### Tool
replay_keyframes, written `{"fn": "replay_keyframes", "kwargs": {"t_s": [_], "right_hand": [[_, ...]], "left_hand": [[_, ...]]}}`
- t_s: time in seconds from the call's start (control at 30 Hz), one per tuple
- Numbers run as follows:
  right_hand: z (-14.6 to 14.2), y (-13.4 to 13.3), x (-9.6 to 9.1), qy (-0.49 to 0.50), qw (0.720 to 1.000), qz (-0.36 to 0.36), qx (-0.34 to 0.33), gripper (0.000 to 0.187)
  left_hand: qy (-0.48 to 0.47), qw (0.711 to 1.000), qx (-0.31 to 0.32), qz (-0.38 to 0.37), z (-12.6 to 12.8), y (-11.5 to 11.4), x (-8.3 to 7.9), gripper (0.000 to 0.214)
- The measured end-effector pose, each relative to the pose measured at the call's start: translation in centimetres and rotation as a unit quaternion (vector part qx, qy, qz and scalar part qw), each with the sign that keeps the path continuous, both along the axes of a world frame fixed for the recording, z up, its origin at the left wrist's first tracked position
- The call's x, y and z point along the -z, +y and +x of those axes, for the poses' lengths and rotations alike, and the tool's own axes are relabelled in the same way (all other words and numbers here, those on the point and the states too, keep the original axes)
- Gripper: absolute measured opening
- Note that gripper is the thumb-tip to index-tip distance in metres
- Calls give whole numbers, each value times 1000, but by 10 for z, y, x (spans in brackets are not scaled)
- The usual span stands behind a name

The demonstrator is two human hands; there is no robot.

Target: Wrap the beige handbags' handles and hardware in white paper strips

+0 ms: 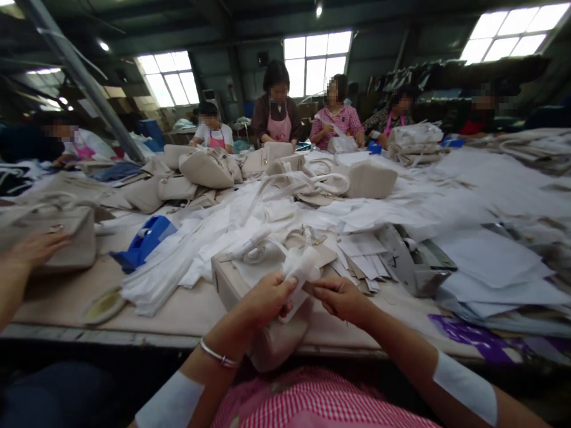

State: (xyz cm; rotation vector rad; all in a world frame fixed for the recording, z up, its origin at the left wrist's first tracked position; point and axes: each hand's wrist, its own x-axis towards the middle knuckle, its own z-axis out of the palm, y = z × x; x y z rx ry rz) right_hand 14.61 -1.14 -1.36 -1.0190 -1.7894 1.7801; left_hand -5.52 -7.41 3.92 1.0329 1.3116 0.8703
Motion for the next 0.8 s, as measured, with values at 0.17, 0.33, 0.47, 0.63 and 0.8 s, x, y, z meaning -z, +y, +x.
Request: {"fn": "replay_keyframes", "kwargs": {"t_s": [0.17, 0.33, 0.47, 0.63, 0.8], "right_hand": [[-10, -3, -3, -41, 997, 58, 32, 40], [-22, -3, 6, -74, 991, 90, 59, 34], [-23, -3, 11, -91, 976, 190, 57, 26], [-29, -5, 9, -103, 947, 299, 62, 21], [-43, -6, 8, -76, 972, 183, 124, 24]], "left_hand": [[60, 993, -54, 89, 6, -6, 4, 23], [231, 956, -56, 175, 2, -5, 8, 22], [290, 940, -15, 180, -3, -6, 9, 28], [298, 936, -8, 185, -5, -7, 10, 29], [286, 941, -15, 182, -6, -6, 12, 29]]}}
